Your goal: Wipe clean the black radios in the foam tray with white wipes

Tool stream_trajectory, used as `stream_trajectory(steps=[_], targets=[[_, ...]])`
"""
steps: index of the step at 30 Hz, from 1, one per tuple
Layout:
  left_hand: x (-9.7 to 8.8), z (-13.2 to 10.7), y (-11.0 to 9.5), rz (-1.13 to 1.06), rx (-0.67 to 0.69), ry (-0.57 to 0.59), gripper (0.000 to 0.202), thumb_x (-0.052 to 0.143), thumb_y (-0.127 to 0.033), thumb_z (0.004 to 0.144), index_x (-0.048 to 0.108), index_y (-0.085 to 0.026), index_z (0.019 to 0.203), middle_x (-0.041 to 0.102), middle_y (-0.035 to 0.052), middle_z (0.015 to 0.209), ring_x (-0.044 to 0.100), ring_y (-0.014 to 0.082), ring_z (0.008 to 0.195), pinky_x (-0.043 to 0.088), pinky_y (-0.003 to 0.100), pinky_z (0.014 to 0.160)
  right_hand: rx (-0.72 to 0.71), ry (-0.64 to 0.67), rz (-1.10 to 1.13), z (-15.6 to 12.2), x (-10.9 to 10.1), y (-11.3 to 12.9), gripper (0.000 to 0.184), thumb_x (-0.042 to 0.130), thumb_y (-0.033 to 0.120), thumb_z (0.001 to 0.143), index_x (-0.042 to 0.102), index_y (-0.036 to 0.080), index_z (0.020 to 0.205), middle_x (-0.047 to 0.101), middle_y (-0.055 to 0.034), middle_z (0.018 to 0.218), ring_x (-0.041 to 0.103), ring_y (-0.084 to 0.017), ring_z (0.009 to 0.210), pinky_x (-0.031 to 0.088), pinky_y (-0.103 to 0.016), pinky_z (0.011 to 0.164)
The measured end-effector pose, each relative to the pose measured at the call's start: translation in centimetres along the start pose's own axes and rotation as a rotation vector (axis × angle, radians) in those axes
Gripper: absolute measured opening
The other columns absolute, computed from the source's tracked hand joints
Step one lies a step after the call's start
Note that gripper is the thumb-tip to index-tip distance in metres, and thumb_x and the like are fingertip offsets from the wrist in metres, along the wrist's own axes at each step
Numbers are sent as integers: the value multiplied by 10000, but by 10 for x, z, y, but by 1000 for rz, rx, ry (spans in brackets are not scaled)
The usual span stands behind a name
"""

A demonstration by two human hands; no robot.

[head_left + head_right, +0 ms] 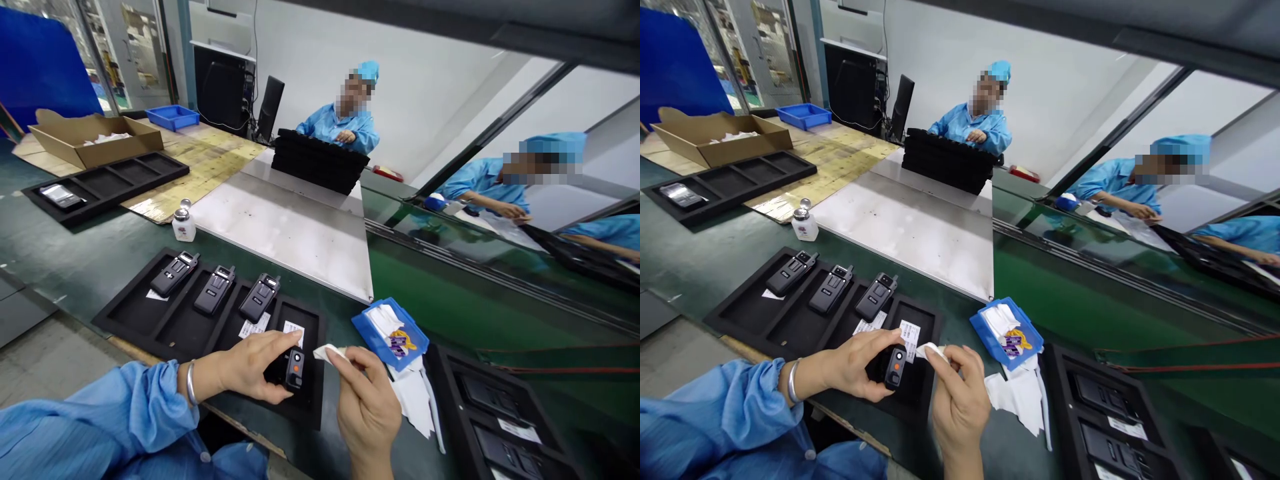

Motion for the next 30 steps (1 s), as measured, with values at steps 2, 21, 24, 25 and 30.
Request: stream_trajectory(steps=[2,21,24,25,30], targets=[[0,0,-2,9,35,-24,937,665,-333,798,139,-124,1546,617,214,1248,649,294,1102,578,425,905,-30,35,33,5,9,9,327,519,59,911,702,275,1077,577,-21,968,565,-128,831,421,-447,953],[0,2,-4,-30,89,-23,904,657,-308,812,152,-116,1537,629,213,1199,639,301,1112,582,444,903,-243,201,-175,9,-10,5,333,486,46,896,704,284,979,617,-1,900,535,-109,764,387,-420,965],[-1,2,-4,-25,99,-28,912,668,-313,802,168,-98,1534,618,227,1213,629,310,1137,578,437,918,-155,139,-183,11,-11,0,330,501,50,895,709,283,1001,600,-14,921,532,-122,785,394,-446,961],[-1,2,-4,-20,104,-29,916,667,-317,803,163,-102,1537,617,224,1218,629,309,1138,579,435,919,-138,124,-158,12,-9,1,332,510,46,892,708,284,1012,593,-15,929,528,-122,784,395,-456,965],[0,2,-2,-17,99,-35,903,656,-322,814,166,-85,1535,632,219,1192,648,300,1097,583,441,907,-209,181,-61,14,12,22,343,509,19,890,706,268,1019,584,-7,918,538,-106,788,370,-453,998]])
Point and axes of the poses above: each hand's wrist, its own z-axis towards the middle knuckle, its own x-axis out of the palm, y = z × x, the point moved 3 cm from there along z, towards the middle knuckle
